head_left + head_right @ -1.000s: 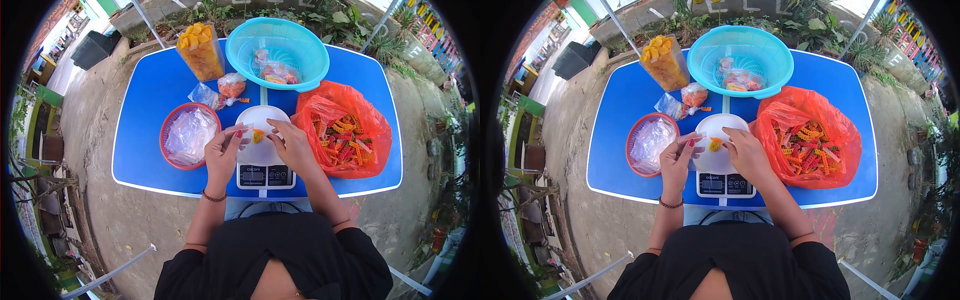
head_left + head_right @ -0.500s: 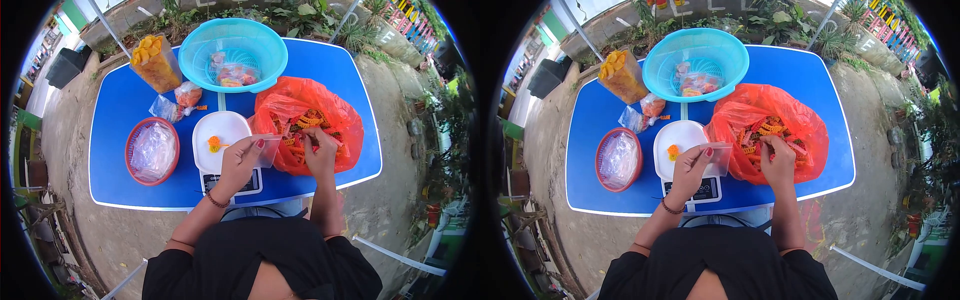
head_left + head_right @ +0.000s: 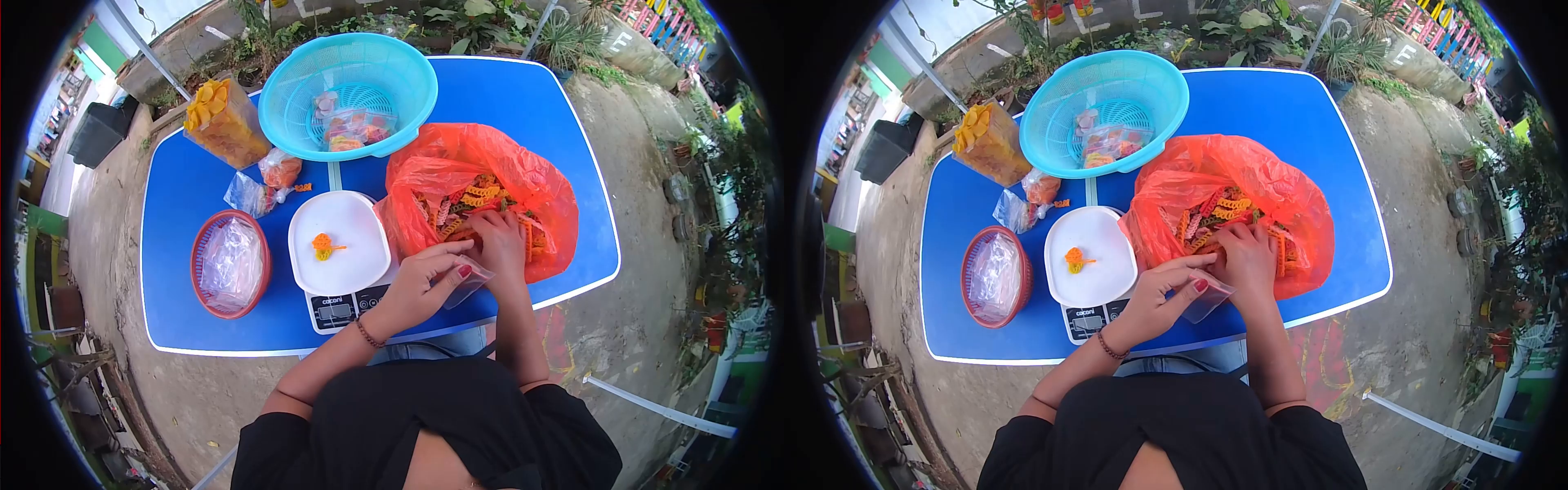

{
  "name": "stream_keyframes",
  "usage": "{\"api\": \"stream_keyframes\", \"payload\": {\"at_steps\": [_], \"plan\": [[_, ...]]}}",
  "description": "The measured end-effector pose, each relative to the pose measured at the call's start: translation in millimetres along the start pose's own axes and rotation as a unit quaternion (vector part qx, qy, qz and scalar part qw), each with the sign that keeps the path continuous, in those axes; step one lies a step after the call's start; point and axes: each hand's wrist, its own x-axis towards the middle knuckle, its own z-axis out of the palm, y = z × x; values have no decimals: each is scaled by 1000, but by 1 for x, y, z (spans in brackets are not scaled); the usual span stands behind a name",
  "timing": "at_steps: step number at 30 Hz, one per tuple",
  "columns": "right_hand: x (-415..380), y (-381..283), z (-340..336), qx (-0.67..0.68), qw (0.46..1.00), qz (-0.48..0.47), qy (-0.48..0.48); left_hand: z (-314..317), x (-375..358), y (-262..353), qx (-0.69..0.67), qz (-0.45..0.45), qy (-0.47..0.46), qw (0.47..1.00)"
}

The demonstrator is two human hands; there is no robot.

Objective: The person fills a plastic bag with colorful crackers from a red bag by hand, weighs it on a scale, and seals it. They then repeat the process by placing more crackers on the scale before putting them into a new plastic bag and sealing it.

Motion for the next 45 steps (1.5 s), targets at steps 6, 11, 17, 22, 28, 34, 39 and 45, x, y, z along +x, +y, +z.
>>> {"api": "stream_keyframes", "payload": {"at_steps": [6,11,17,22,28,34,39,45], "plan": [[10,27,-6,78,993,42,76,6,4,-8,81,22,-43,996],[10,30,-6,36,998,2,52,7,2,-9,174,43,-75,981],[11,16,-15,-66,998,16,-15,5,2,-8,174,37,-88,980],[5,4,-3,-81,997,-4,18,4,1,-6,147,42,-88,984],[3,3,-4,-76,997,-13,-6,2,1,-3,135,26,-95,986],[6,19,-2,29,996,46,73,4,-3,-15,130,49,-89,986],[7,14,-15,116,986,-8,123,-1,-1,3,96,35,-24,994],[6,-16,-19,338,939,16,67,-16,-11,16,38,-29,101,994]]}}
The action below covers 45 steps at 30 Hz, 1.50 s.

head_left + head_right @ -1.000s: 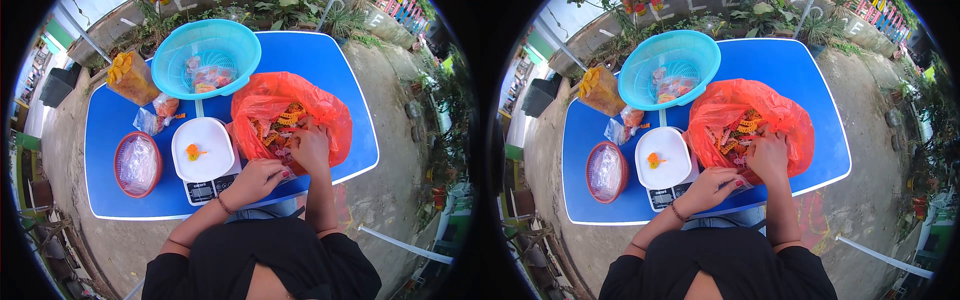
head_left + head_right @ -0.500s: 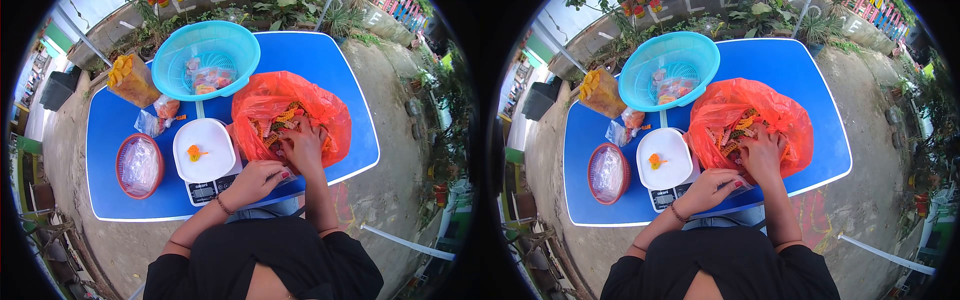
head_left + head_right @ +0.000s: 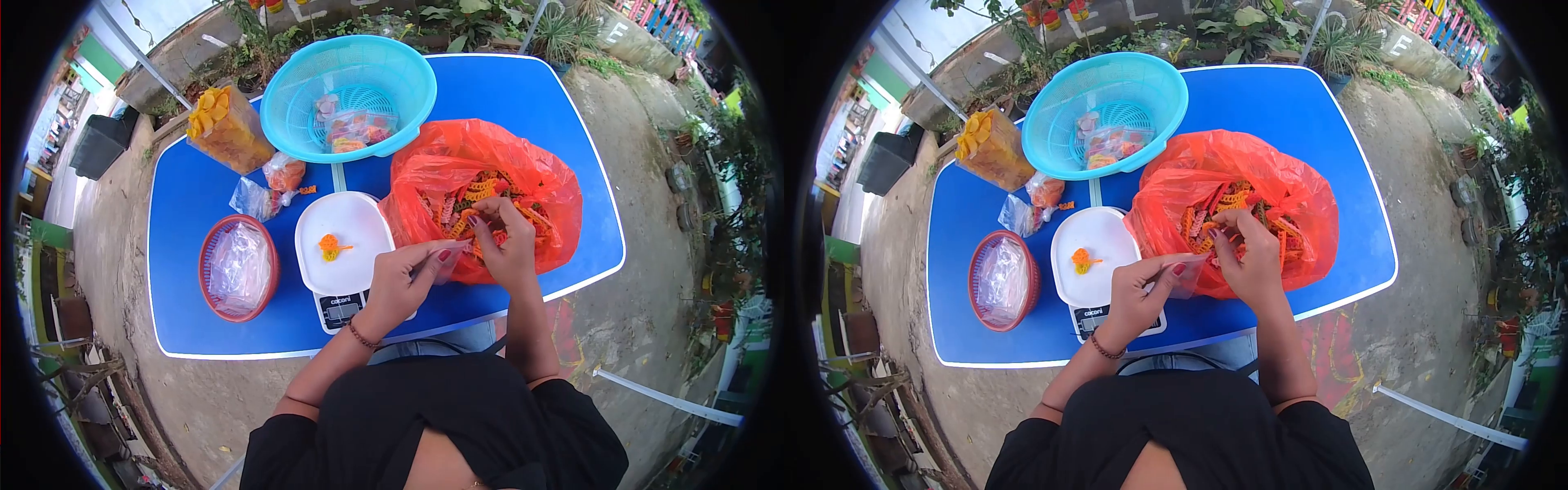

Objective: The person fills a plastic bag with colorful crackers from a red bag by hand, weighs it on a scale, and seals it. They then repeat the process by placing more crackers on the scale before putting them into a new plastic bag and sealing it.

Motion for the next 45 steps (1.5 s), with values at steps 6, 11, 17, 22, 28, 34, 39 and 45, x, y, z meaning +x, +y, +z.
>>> {"api": "stream_keyframes", "payload": {"at_steps": [6,11,17,22,28,34,39,45], "plan": [[5,-25,38,27,993,-90,-65,-50,-14,-9,-60,5,155,986],[3,-47,82,49,977,-95,-186,-100,-36,-8,-65,3,264,962],[1,-46,128,30,973,-121,-195,-127,-56,-12,-50,-13,324,945],[1,-51,125,44,980,-95,-170,-126,-59,-13,-38,-28,305,951],[7,-50,81,0,989,-112,-99,-104,-37,-12,-48,-19,211,976],[13,-35,11,-73,992,-101,7,-61,-5,-16,-86,19,101,991],[6,-3,-20,-108,993,-41,35,-36,10,-5,-91,19,1,996],[-4,12,-9,-135,988,-32,-69,-7,20,-9,-162,8,-30,986]]}}
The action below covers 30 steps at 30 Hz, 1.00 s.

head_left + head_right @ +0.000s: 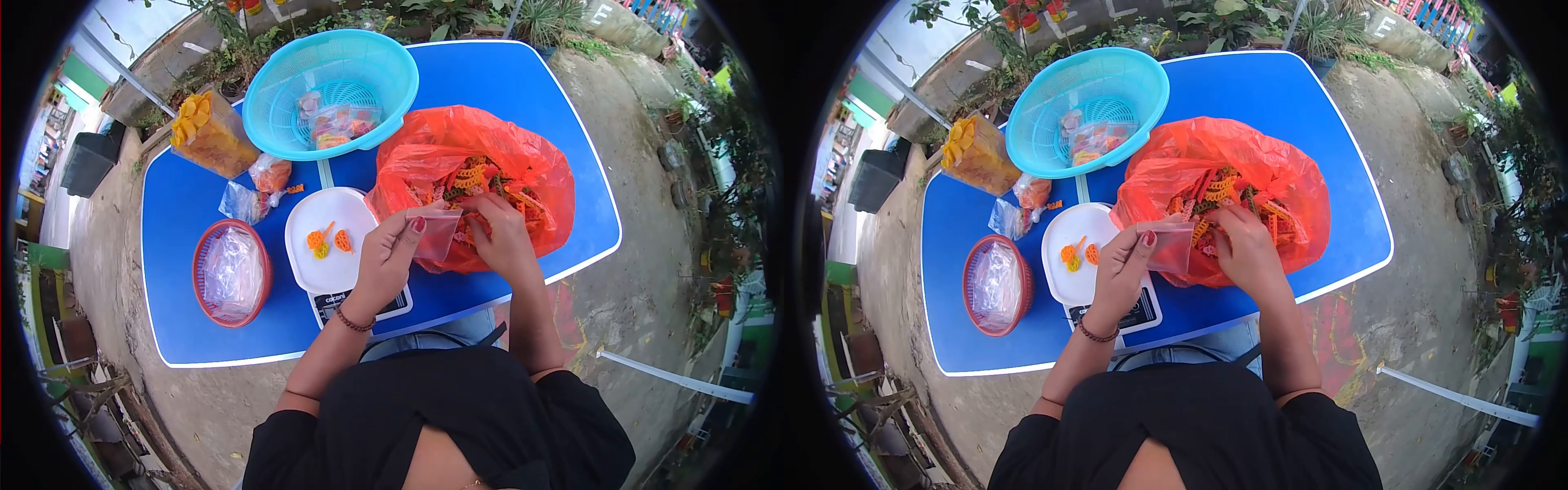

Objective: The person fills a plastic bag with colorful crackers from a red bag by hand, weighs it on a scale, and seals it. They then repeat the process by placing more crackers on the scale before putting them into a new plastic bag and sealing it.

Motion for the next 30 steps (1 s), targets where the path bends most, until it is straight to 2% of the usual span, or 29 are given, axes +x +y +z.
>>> {"api": "stream_keyframes", "payload": {"at_steps": [3,4,7,12,16,19,22,25,30], "plan": [[-6,-4,8,-103,990,-54,-78,5,2,-11,-62,8,25,998],[-8,-5,12,-116,989,-28,-90,5,3,-15,-69,-4,35,997],[-10,-1,10,-205,976,-4,-77,1,1,-18,-103,-32,69,992],[-7,17,-1,-240,971,1,-15,-1,-2,-14,-174,-38,118,977],[-2,25,-1,-304,952,4,38,-5,-5,-15,-176,-41,113,977],[-2,27,0,-294,955,13,34,-6,-7,-15,-187,-47,100,976],[-7,13,6,-218,975,-36,21,-4,-8,-16,-220,-59,101,969],[-13,2,13,-199,977,-18,-77,0,-4,-17,-301,-98,103,943],[-12,-7,11,-252,960,5,-119,6,23,-34,-408,-142,63,900]]}}
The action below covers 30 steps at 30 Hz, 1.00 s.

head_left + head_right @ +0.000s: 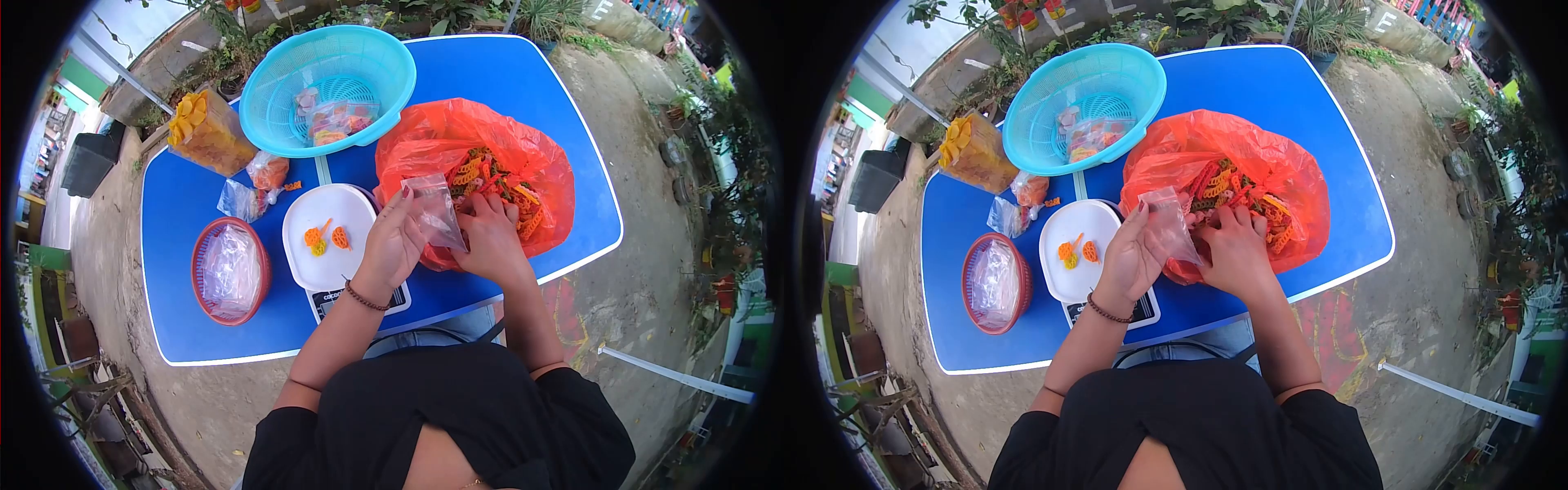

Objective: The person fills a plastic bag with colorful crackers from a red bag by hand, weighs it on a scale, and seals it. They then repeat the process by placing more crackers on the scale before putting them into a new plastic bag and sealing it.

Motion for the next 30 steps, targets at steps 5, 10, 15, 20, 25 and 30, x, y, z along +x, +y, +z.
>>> {"api": "stream_keyframes", "payload": {"at_steps": [5,10,15,20,25,30], "plan": [[0,8,-10,10,999,34,9,-1,-4,1,-41,21,23,999],[2,21,-4,-3,997,63,46,-9,-12,15,-62,22,40,997],[3,12,1,-24,993,24,111,-6,-15,18,-50,24,40,998],[0,0,6,50,997,-43,51,-5,-18,16,-38,28,40,998],[2,0,15,39,997,-37,48,-1,-19,14,-6,31,39,999],[2,2,13,76,992,-33,100,0,-28,9,46,28,43,998]]}}
